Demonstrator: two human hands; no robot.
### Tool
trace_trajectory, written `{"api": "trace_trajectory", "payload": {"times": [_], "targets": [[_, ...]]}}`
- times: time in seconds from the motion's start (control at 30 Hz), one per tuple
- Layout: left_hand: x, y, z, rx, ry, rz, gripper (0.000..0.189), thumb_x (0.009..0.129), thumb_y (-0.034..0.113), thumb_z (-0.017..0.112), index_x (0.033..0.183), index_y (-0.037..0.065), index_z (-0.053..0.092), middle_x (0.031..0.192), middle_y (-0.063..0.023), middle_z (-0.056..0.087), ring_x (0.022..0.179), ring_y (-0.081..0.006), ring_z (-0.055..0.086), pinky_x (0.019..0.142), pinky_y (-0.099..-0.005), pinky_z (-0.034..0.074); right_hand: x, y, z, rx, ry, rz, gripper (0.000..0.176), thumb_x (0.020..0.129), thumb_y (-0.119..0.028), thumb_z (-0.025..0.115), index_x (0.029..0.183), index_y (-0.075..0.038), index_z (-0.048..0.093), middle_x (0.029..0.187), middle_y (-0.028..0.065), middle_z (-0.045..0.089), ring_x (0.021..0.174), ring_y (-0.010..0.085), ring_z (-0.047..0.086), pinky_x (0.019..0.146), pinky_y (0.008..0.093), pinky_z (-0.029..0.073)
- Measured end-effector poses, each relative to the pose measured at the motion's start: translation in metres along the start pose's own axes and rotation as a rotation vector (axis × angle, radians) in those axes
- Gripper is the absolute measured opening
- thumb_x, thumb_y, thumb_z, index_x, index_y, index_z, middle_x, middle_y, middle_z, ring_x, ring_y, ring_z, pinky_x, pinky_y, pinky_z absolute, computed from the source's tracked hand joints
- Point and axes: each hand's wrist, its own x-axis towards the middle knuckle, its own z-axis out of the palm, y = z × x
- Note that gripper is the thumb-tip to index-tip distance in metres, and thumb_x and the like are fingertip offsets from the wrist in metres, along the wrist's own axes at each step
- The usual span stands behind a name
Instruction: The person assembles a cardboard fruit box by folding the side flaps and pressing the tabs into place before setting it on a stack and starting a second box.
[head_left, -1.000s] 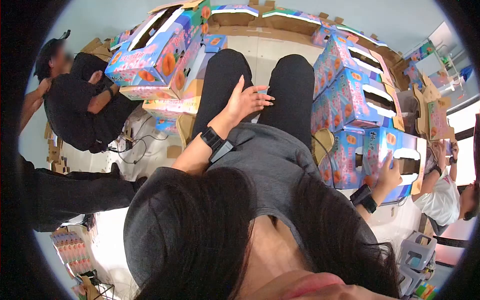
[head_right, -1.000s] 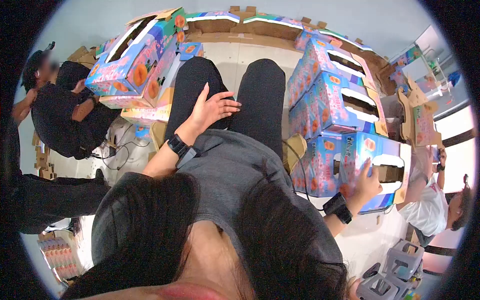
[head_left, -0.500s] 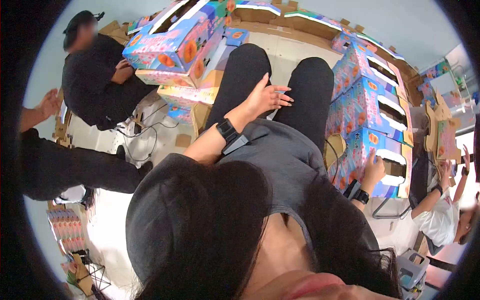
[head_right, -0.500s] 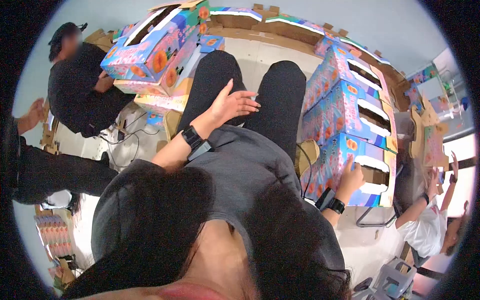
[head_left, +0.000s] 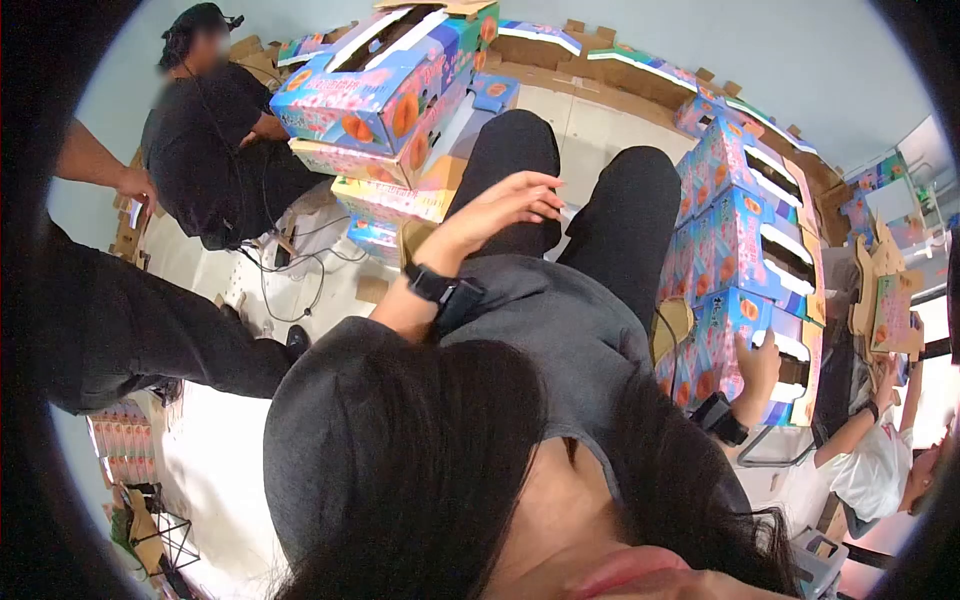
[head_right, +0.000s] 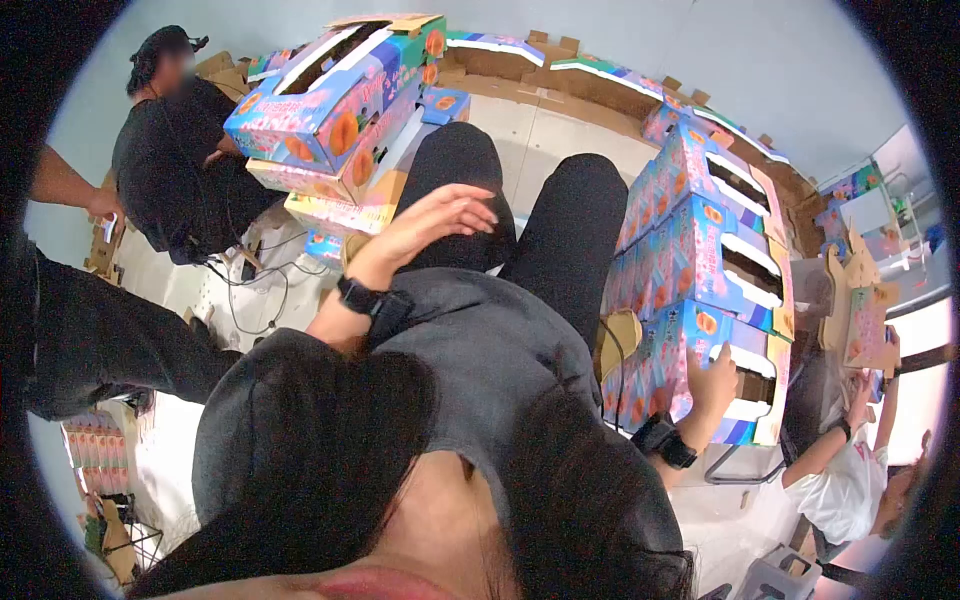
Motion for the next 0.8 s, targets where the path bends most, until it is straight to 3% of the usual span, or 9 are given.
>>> {"api": "trace_trajectory", "payload": {"times": [0.1,0.17,0.23,0.3,0.37,0.5,0.53,0.63,0.8], "targets": [[-0.019,0.042,-0.012,0.233,0.023,0.185,0.031,0.102,0.020,0.052,0.127,0.004,0.054,0.111,-0.0076,0.065,0.103,-0.0156,0.063,0.090,-0.0287,0.047,-0.006,-0.022,-0.017,0.247,0.152,-0.269,0.063,0.081,-0.045,0.072,0.126,-0.003,0.058,0.120,0.0215,0.062,0.110,0.0402,0.059,0.093,0.0488,0.046],[-0.026,0.068,-0.020,0.265,0.099,0.380,0.027,0.098,0.012,0.057,0.123,0.002,0.057,0.108,-0.0072,0.066,0.101,-0.0143,0.062,0.089,-0.0298,0.049,-0.009,-0.046,-0.033,0.380,0.092,-0.393,0.056,0.083,-0.037,0.072,0.125,-0.003,0.059,0.120,0.0223,0.061,0.112,0.0403,0.057,0.096,0.0466,0.045],[-0.038,0.100,-0.031,0.452,0.328,0.484,0.021,0.095,0.011,0.063,0.115,0.004,0.063,0.102,-0.0048,0.067,0.098,-0.0140,0.062,0.089,-0.0297,0.049,-0.006,-0.066,-0.029,0.439,0.018,-0.482,0.055,0.082,-0.036,0.073,0.123,-0.003,0.059,0.120,0.0221,0.061,0.113,0.0407,0.056,0.098,0.0464,0.043],[-0.036,0.125,-0.063,0.916,0.598,0.691,0.032,0.092,0.013,0.065,0.120,0.001,0.060,0.105,-0.0080,0.068,0.101,-0.0161,0.062,0.090,-0.0317,0.047,-0.003,-0.077,-0.015,0.427,0.081,-0.671,0.052,0.080,-0.030,0.076,0.121,-0.002,0.060,0.125,0.0234,0.057,0.122,0.0415,0.049,0.104,0.0467,0.038],[-0.029,0.151,-0.085,1.141,0.783,0.754,0.035,0.088,0.015,0.068,0.119,0.000,0.061,0.105,-0.0103,0.068,0.101,-0.0176,0.063,0.090,-0.0326,0.047,-0.008,-0.088,-0.011,0.332,0.153,-0.780,0.049,0.080,-0.026,0.076,0.120,-0.002,0.060,0.131,0.0242,0.054,0.126,0.0408,0.046,0.106,0.0459,0.036],[-0.009,0.165,-0.140,1.490,0.943,0.513,0.036,0.086,0.028,0.070,0.112,0.003,0.067,0.101,-0.0124,0.071,0.095,-0.0247,0.068,0.085,-0.0335,0.051,-0.016,-0.104,-0.004,0.404,-0.013,-0.724,0.049,0.079,-0.025,0.077,0.119,-0.002,0.061,0.133,0.0249,0.052,0.130,0.0412,0.043,0.107,0.0471,0.035],[-0.002,0.165,-0.150,1.573,0.924,0.385,0.042,0.086,0.039,0.068,0.112,0.005,0.068,0.101,-0.0128,0.072,0.094,-0.0289,0.068,0.084,-0.0368,0.052,-0.017,-0.104,0.000,0.399,-0.016,-0.729,0.049,0.078,-0.025,0.078,0.118,-0.002,0.062,0.134,0.0255,0.051,0.131,0.0416,0.043,0.109,0.0475,0.035],[0.017,0.146,-0.183,1.724,0.789,0.319,0.049,0.086,0.045,0.066,0.115,0.006,0.068,0.109,-0.0150,0.070,0.101,-0.0313,0.067,0.089,-0.0391,0.051,-0.018,-0.102,0.012,0.420,-0.056,-0.702,0.049,0.077,-0.028,0.078,0.117,-0.004,0.064,0.133,0.0241,0.054,0.134,0.0445,0.039,0.109,0.0500,0.034],[0.032,0.132,-0.209,1.730,0.850,0.308,0.075,0.084,0.061,0.058,0.129,0.001,0.059,0.119,-0.0227,0.064,0.116,-0.0381,0.058,0.099,-0.0458,0.045,-0.013,-0.095,0.028,0.437,-0.055,-0.699,0.049,0.076,-0.029,0.078,0.115,-0.003,0.064,0.131,0.0228,0.055,0.132,0.0457,0.041,0.109,0.0501,0.036]]}}
